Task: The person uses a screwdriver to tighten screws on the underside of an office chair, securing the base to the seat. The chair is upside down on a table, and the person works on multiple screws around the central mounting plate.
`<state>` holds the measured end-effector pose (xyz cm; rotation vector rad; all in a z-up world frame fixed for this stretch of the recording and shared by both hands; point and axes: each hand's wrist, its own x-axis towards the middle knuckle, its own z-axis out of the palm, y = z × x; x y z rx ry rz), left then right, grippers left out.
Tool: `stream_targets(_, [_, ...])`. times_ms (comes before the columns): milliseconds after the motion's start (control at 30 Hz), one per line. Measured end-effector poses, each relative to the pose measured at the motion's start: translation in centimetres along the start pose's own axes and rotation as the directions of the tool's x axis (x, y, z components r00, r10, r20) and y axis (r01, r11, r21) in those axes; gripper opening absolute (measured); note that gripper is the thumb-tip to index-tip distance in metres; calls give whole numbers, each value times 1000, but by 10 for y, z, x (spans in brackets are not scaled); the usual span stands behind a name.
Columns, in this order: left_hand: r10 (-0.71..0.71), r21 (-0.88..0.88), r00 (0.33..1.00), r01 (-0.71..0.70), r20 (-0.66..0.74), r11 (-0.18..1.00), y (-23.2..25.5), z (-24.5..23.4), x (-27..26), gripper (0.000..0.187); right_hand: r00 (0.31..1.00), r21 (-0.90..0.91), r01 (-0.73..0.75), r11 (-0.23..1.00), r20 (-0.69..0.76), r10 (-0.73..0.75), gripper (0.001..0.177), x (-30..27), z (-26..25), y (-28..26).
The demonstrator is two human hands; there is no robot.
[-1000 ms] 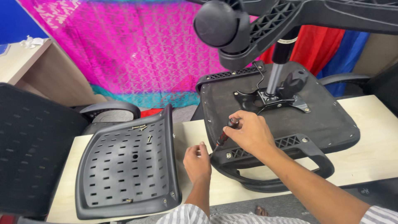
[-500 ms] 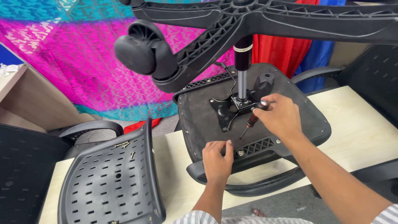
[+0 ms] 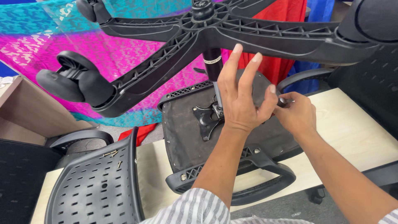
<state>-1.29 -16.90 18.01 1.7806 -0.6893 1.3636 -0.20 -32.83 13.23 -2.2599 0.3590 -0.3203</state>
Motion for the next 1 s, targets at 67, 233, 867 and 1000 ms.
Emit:
stream_targets(67, [59,38,998,-59,-15,998,7,14,11,67,1000,-15,-18,1000,1,18,49,7,-5,5])
stream_targets(233, [79,114,996,-76,-27,991,16,46,13,69,1000,5,-19,1000,3,19,47,18,-17,20])
stream_targets(867, [22,208,998,-33,54,978,13,89,15,67,999,17,-14,1000,29,14,37,30,-19,11])
stream_targets(1000, [6,129,993,-21,114,991,5,88,20,65,1000,-16,22,1000,17,-21,40,30,-19,8])
